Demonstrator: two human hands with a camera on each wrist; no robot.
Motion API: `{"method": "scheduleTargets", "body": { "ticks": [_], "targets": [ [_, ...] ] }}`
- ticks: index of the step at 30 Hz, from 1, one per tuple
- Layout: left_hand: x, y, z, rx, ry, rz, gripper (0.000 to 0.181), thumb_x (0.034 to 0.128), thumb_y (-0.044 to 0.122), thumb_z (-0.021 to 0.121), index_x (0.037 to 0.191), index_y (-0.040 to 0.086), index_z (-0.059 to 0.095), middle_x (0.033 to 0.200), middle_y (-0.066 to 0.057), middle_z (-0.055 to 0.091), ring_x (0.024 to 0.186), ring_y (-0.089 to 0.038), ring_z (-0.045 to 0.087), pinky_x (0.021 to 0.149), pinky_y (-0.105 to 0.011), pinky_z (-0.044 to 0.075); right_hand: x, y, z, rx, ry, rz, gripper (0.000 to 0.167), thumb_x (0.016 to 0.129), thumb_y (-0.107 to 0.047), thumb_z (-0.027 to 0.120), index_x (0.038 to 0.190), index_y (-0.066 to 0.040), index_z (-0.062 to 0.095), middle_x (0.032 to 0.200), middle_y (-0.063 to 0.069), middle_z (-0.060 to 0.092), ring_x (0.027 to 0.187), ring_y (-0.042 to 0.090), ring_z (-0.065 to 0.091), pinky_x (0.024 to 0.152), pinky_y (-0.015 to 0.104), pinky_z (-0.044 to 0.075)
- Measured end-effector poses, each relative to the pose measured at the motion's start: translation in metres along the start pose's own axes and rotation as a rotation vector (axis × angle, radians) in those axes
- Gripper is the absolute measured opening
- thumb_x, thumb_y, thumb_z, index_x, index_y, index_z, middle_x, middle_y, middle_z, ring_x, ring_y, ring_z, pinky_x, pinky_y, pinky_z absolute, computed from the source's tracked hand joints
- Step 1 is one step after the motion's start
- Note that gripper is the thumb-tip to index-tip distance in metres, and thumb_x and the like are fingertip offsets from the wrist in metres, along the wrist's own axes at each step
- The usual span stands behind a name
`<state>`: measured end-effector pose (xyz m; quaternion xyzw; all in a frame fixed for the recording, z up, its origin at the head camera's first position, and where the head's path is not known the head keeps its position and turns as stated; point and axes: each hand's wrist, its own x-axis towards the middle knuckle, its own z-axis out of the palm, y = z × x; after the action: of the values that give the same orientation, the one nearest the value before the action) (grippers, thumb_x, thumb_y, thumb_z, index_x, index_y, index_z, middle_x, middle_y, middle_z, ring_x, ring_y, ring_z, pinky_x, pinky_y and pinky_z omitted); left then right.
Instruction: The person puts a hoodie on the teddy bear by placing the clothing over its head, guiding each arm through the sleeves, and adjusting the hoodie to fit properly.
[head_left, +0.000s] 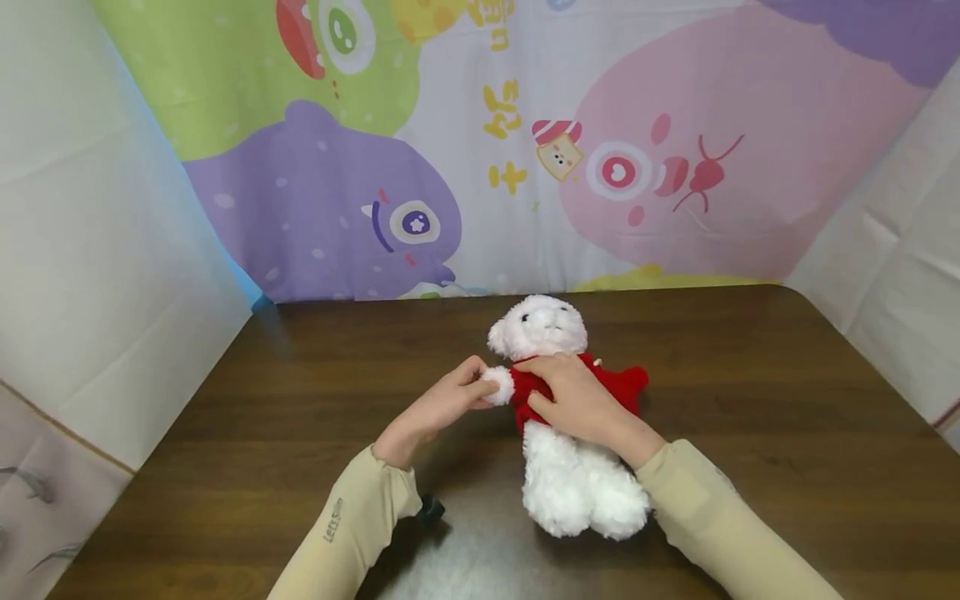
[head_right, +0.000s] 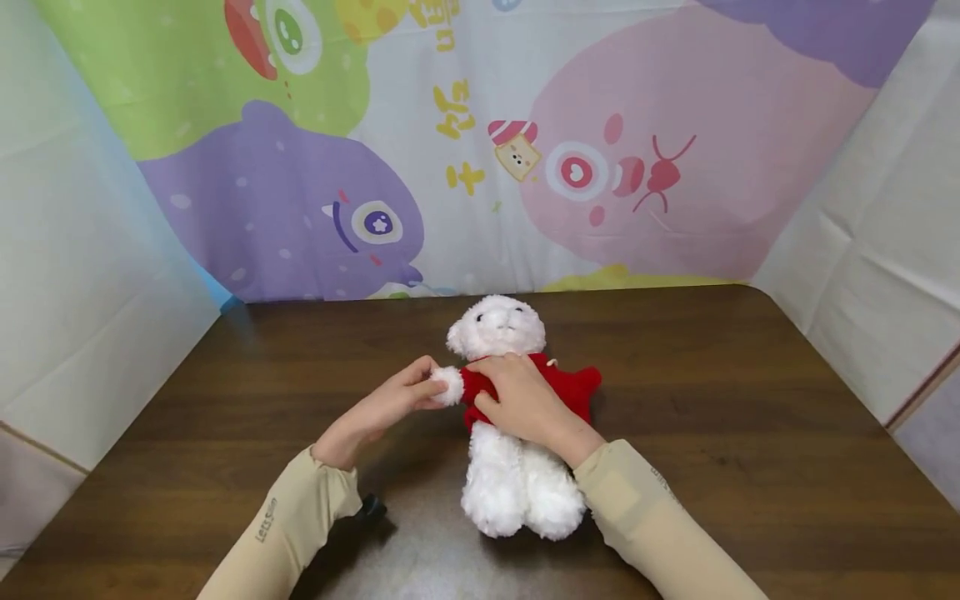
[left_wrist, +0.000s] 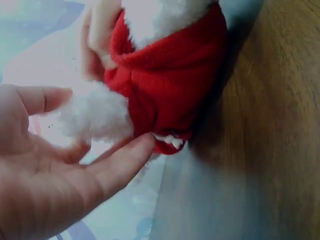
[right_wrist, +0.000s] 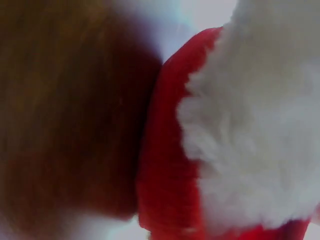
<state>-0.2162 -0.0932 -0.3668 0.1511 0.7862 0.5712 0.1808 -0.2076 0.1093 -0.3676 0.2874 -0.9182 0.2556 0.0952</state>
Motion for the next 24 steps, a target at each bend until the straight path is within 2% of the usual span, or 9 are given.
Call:
{"method": "scheduleTargets", "body": {
  "ticks": [2,4,8,11,14,18,21,24],
  "targets": [
    [0.002,-0.001,0.004,0.010,0.068,-0.009,0.025,0.0877,0.020,0.058,0.093,0.005,0.039,0.097,-0.010,0.052,0.088,-0.020,0.058,0.085,-0.036,0.049,0.000,0.001,0.000,0.083,0.026,0.014,0.033,0.079,-0.020,0.067,0.110,-0.012,0.060,0.109,0.001,0.062,0.097,0.017,0.056,0.088,0.036,0.045],
    [0.004,-0.002,0.009,-0.007,0.145,-0.022,0.031,0.0842,0.023,0.063,0.094,0.005,0.039,0.097,-0.012,0.053,0.084,-0.021,0.060,0.081,-0.036,0.051,0.000,0.001,0.000,0.139,0.055,0.019,0.032,0.077,-0.020,0.071,0.105,-0.011,0.058,0.098,0.000,0.060,0.085,0.014,0.056,0.078,0.031,0.049],
    [0.008,-0.007,0.015,-0.060,0.285,-0.059,0.029,0.0837,0.019,0.064,0.096,0.002,0.043,0.097,-0.013,0.053,0.076,-0.019,0.059,0.074,-0.036,0.053,0.001,0.001,-0.002,0.166,0.054,-0.006,0.033,0.078,-0.015,0.070,0.106,-0.008,0.055,0.079,-0.003,0.054,0.064,0.008,0.047,0.061,0.022,0.045],
    [0.010,-0.009,0.014,-0.084,0.350,-0.060,0.022,0.0842,0.013,0.062,0.093,0.000,0.047,0.092,-0.012,0.054,0.071,-0.017,0.057,0.069,-0.033,0.054,0.000,0.003,-0.006,0.180,0.030,-0.024,0.028,0.080,-0.010,0.067,0.105,-0.007,0.056,0.073,-0.005,0.053,0.060,0.007,0.046,0.058,0.020,0.044],
    [0.012,-0.012,0.007,-0.081,0.411,-0.046,0.014,0.0833,0.008,0.061,0.086,0.000,0.051,0.084,-0.009,0.054,0.068,-0.015,0.052,0.061,-0.025,0.051,-0.002,0.006,-0.011,0.186,0.013,-0.030,0.017,0.081,-0.006,0.066,0.097,-0.007,0.059,0.073,-0.005,0.055,0.063,0.007,0.048,0.059,0.020,0.045],
    [0.013,-0.015,-0.001,-0.073,0.445,-0.048,0.011,0.0843,0.006,0.059,0.081,0.000,0.051,0.080,-0.006,0.052,0.066,-0.014,0.049,0.057,-0.021,0.045,-0.004,0.006,-0.014,0.217,-0.019,-0.029,0.010,0.081,-0.004,0.065,0.089,-0.007,0.060,0.076,-0.003,0.058,0.066,0.008,0.051,0.062,0.021,0.047],
    [0.012,-0.015,-0.001,-0.089,0.415,-0.065,0.012,0.0859,0.011,0.057,0.088,0.001,0.051,0.088,-0.009,0.054,0.070,-0.016,0.052,0.061,-0.025,0.050,-0.004,0.002,-0.014,0.241,-0.041,-0.024,0.010,0.081,-0.008,0.066,0.089,-0.007,0.061,0.078,-0.003,0.061,0.067,0.007,0.052,0.063,0.021,0.048],
    [0.012,-0.013,0.004,-0.076,0.354,-0.077,0.026,0.0864,0.022,0.058,0.103,0.004,0.049,0.104,-0.011,0.054,0.079,-0.018,0.056,0.065,-0.032,0.054,-0.003,0.000,-0.014,0.255,-0.060,-0.022,0.012,0.081,-0.012,0.067,0.092,-0.010,0.063,0.082,-0.004,0.063,0.068,0.005,0.054,0.066,0.022,0.048]
  ]
}}
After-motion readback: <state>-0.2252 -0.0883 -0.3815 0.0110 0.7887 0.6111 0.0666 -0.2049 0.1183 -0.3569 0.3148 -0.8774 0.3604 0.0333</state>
